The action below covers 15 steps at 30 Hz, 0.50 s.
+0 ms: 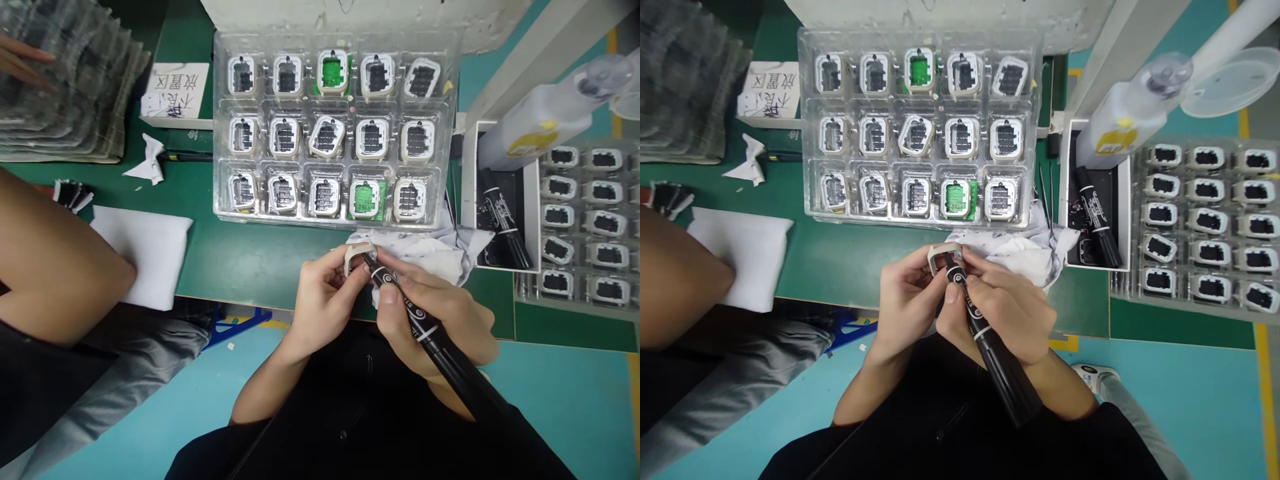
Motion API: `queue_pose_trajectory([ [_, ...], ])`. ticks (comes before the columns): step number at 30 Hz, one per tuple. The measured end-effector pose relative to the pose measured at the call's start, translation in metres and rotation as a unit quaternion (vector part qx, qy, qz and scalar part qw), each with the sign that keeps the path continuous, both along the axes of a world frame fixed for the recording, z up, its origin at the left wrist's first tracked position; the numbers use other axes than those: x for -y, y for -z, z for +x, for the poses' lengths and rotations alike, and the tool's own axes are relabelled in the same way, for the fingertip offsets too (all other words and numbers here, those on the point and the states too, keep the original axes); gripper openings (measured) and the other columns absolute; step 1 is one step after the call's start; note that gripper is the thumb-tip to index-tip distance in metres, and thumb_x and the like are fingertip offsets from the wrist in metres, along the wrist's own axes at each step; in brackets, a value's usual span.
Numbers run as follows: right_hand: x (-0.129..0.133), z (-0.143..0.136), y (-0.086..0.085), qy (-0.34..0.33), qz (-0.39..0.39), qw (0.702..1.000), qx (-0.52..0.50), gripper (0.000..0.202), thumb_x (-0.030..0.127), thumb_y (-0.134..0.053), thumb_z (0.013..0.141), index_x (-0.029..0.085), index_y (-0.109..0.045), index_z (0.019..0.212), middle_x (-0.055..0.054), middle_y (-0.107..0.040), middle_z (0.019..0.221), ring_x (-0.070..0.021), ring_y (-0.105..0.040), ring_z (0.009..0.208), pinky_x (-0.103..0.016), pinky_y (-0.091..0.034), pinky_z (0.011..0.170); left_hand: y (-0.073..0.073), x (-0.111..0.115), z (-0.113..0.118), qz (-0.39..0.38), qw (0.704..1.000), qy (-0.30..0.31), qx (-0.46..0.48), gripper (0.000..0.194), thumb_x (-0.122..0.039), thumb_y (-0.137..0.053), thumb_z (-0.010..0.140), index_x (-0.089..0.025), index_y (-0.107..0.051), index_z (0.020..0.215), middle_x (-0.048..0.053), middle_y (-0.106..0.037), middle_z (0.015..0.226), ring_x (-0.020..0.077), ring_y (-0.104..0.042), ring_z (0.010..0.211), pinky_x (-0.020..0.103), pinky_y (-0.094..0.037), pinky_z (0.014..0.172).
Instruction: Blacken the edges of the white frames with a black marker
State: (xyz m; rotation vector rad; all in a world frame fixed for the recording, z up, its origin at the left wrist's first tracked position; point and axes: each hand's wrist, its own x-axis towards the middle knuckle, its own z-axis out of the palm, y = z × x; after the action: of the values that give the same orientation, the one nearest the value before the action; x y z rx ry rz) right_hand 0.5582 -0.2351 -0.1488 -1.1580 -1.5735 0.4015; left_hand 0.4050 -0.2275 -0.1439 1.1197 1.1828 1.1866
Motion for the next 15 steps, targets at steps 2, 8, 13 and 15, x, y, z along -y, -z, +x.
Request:
queue_pose_trajectory([
  [2, -0.002, -0.001, -0.003, 0.007, 0.071, 0.997, 0.012, 0.023, 0.016, -0.081, 0.096, 0.029, -0.084, 0.115, -0.001, -0.089, 0.103, -0.0296, -0.089, 0.092, -0.040, -0.081, 0.074, 0.000, 0.000, 0.000, -0.002, 1.000, 0.000, -0.002, 0.016, -0.032, -0.080, 0.105, -0.022, -0.089, 0.115, 0.000, -0.065, 0.080, 0.0130, -0.055, 0.075, 0.022, -0.048, 0.067],
  [8, -0.002, -0.002, -0.022, -0.017, 0.064, 0.998, 0.020, 0.036, 0.005, -0.080, 0.092, 0.028, -0.079, 0.120, -0.001, -0.088, 0.104, -0.0329, -0.089, 0.103, -0.046, -0.082, 0.081, 0.002, 0.002, 0.000, -0.002, 1.000, 0.000, -0.010, 0.013, -0.031, -0.080, 0.105, -0.022, -0.087, 0.111, 0.000, -0.066, 0.081, 0.0125, -0.054, 0.076, 0.022, -0.048, 0.068],
  [13, 0.001, -0.001, -0.025, -0.020, 0.030, 0.999, 0.032, 0.033, 0.003, -0.081, 0.091, 0.025, -0.080, 0.116, -0.005, -0.089, 0.106, -0.0330, -0.089, 0.103, -0.043, -0.081, 0.083, 0.002, 0.005, 0.001, -0.005, 0.999, -0.009, -0.040, 0.013, -0.031, -0.078, 0.106, -0.021, -0.086, 0.109, -0.001, -0.063, 0.080, 0.0120, -0.052, 0.073, 0.022, -0.046, 0.065],
  [15, 0.000, -0.001, -0.023, -0.024, 0.043, 0.998, 0.030, 0.033, 0.003, -0.081, 0.091, 0.025, -0.081, 0.116, -0.004, -0.089, 0.104, -0.0327, -0.089, 0.101, -0.042, -0.081, 0.082, 0.001, 0.005, 0.002, -0.007, 0.999, -0.012, -0.044, 0.014, -0.032, -0.079, 0.105, -0.021, -0.086, 0.108, -0.001, -0.064, 0.080, 0.0118, -0.051, 0.072, 0.023, -0.046, 0.064],
])
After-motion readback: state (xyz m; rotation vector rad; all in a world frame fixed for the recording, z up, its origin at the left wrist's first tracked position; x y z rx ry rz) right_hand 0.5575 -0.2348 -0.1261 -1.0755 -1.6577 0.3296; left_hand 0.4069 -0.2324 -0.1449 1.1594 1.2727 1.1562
